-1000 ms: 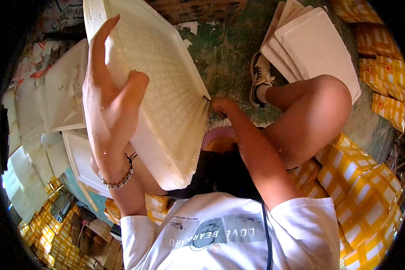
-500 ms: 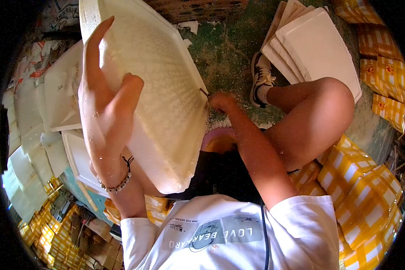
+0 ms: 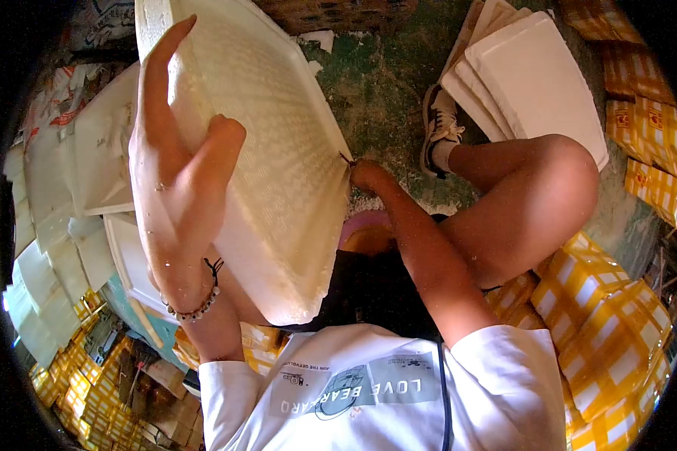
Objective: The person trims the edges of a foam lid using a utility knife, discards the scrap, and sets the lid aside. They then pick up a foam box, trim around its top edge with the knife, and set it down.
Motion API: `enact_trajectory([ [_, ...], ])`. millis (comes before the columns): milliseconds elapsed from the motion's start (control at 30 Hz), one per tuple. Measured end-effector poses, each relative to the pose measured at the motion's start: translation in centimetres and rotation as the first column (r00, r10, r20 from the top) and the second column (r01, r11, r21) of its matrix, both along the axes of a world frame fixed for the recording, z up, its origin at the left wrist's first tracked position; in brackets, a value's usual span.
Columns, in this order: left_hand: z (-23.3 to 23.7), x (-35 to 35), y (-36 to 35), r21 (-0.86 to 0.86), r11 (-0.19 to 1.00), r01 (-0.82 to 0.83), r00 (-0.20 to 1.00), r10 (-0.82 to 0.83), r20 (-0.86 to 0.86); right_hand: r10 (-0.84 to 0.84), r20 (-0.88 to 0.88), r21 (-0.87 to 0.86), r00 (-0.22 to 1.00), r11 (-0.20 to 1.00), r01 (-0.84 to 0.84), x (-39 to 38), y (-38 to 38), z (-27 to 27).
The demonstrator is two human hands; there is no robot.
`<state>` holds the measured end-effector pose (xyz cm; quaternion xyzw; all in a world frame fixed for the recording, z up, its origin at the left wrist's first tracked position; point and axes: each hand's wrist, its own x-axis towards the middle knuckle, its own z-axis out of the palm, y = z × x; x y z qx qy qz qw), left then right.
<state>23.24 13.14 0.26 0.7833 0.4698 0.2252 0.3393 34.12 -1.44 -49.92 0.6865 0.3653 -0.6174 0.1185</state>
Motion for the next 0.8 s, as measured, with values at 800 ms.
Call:
enact_trajectory([
  [800,0.2,0.1,-0.1,-0.167,0.982,0.093,0.986,-0.068,0.15,0.169,-0.08,0.027,0.982,0.986,-0.167,3.7,0.8,15.1],
])
